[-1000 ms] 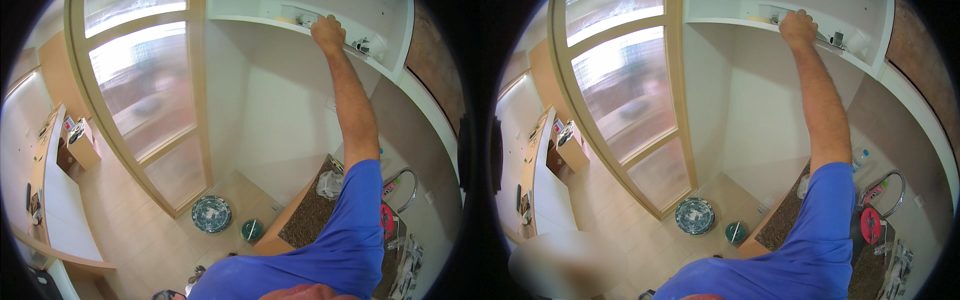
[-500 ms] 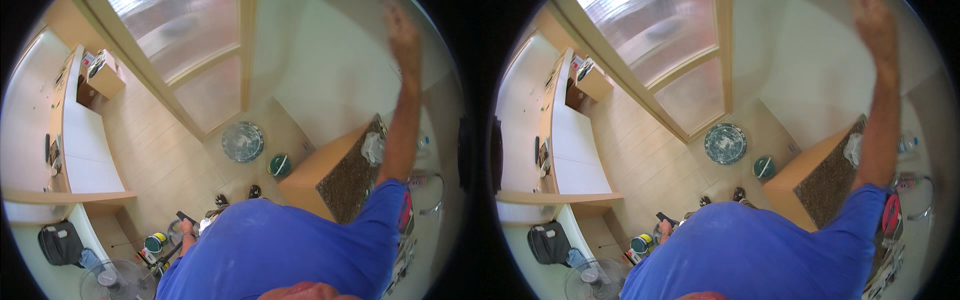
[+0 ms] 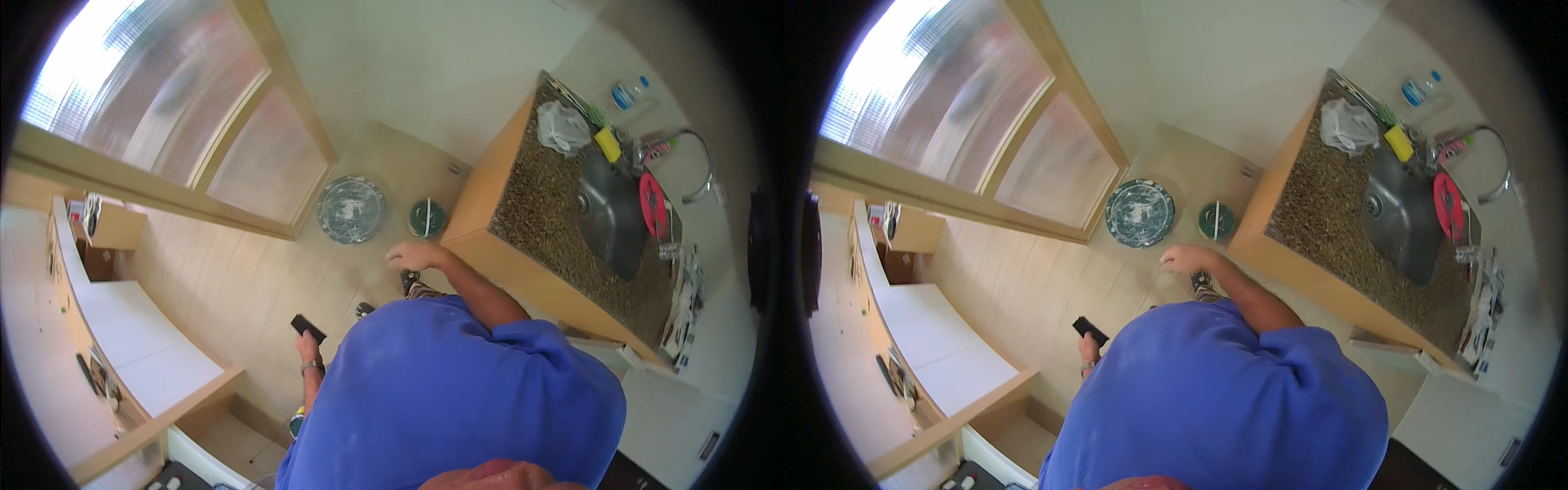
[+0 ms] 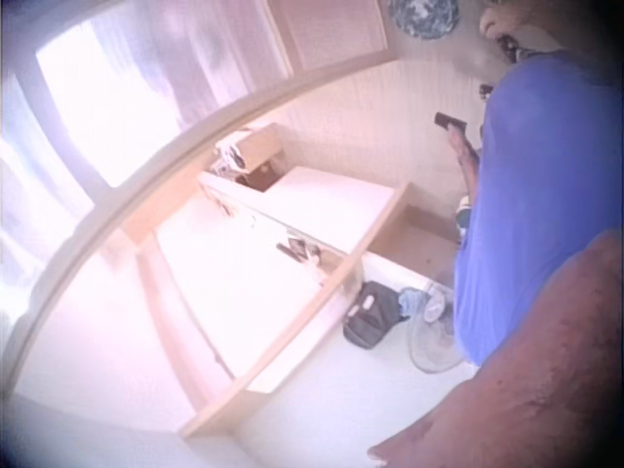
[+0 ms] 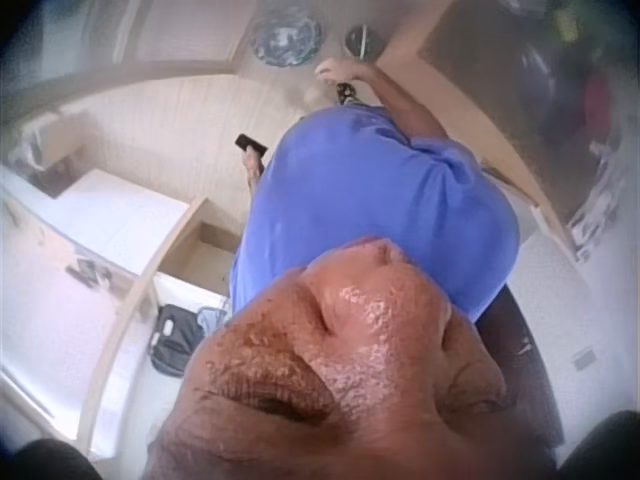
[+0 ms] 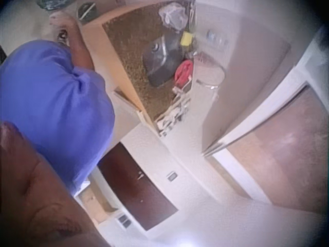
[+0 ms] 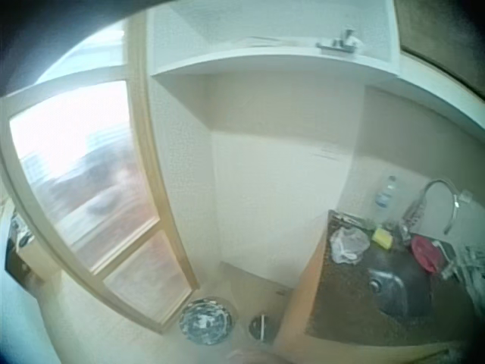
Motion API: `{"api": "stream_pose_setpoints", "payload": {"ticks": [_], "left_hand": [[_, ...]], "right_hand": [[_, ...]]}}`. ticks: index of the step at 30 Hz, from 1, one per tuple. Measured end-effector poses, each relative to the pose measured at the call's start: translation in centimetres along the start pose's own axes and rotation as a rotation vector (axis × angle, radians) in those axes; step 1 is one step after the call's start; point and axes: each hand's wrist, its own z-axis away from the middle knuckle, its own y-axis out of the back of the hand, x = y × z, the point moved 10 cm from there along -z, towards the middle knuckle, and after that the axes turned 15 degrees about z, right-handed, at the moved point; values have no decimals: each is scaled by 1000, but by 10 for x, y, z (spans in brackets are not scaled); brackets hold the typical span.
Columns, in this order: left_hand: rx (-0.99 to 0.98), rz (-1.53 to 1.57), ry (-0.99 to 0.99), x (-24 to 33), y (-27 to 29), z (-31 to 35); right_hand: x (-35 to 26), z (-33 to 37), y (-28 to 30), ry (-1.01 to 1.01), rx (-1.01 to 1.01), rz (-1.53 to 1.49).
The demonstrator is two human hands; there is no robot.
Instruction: The person walks through a room under renovation, cleans a kitchen countertop with a sponge, and then handles large wooden panels. They open a cabinet door and lift a large piece of wood, placing it on a workbench.
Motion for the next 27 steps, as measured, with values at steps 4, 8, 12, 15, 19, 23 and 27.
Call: {"api": "stream_pose_setpoints", "payload": {"ticks": [4, 8, 12, 15, 19, 23, 27], "left_hand": [[-459, -26, -46, 89, -134, 34], [-723, 25, -61, 146, -220, 87], [-927, 64, -3, 148, -254, 112], [-927, 56, -21, 113, -277, 121], [-973, -431, -121, 90, -249, 104], [-459, 134, -3, 73, -125, 30], [44, 148, -135, -1, 51, -44]], "right_hand": [[-2, -3, -9, -98, 9, -20], [-1, -30, -12, -27, 193, -395], [-56, -26, -1, -12, -48, -843], [-31, -30, -18, 26, -122, -1084], [-36, -40, -40, 24, -179, -1083], [-46, -71, -37, 17, -213, -952], [-56, -111, -35, -75, -209, -857]]}}
